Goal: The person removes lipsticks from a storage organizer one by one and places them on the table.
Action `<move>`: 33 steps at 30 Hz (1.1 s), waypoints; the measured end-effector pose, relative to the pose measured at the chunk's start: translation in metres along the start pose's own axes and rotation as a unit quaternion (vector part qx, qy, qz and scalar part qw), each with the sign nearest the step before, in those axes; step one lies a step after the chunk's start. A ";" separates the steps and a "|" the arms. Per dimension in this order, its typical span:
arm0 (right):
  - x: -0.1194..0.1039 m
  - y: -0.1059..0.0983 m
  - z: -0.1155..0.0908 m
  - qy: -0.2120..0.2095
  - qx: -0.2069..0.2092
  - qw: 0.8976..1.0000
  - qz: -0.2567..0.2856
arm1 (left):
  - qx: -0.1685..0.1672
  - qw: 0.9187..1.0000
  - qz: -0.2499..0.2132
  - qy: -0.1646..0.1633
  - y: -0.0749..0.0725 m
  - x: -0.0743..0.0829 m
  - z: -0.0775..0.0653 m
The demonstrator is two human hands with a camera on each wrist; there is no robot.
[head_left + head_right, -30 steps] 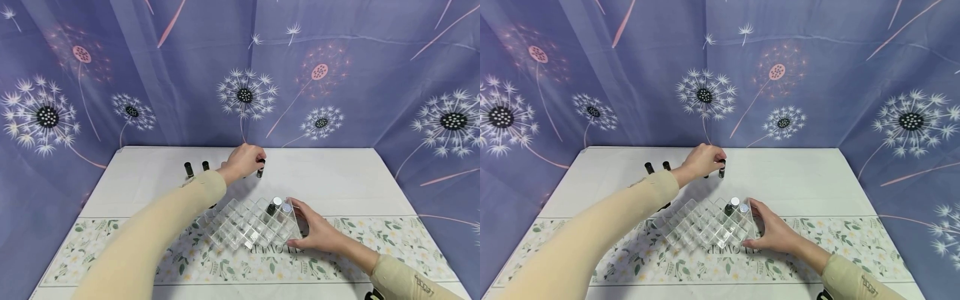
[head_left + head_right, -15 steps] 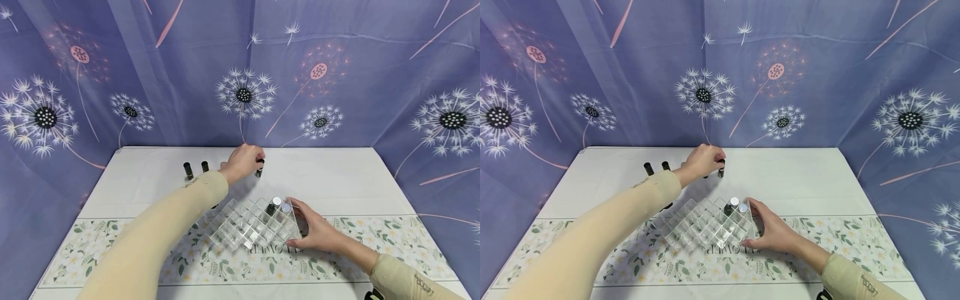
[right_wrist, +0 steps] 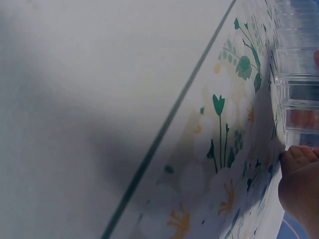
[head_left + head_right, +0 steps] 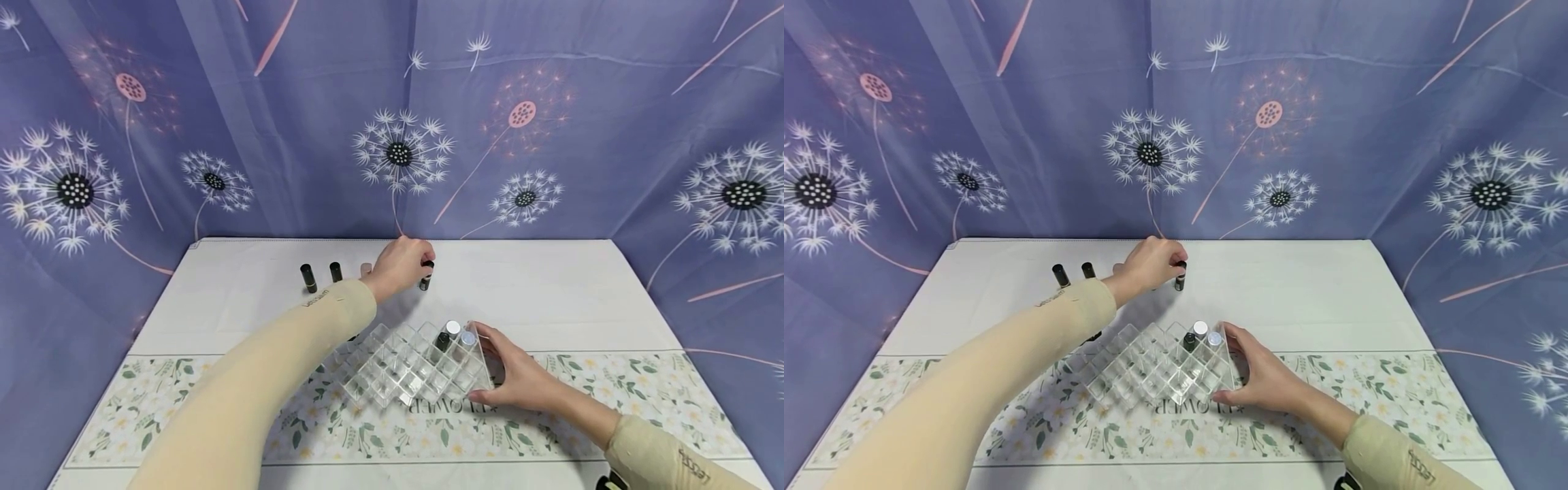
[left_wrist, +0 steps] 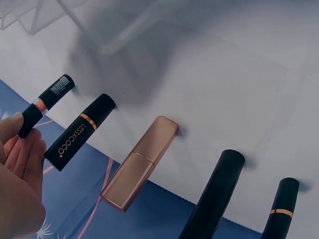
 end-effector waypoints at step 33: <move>0.000 0.000 0.001 -0.005 0.001 1.000 0.006 | -0.030 0.999 0.039 0.008 -0.026 0.009 -0.004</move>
Point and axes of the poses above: each hand's wrist, its own z-axis towards the middle knuckle, its own y-axis out of the palm, x = y × z, the point moved 10 cm from there along z, towards the middle knuckle, and after that the axes turned 7 degrees about z, right-handed, at the moved point
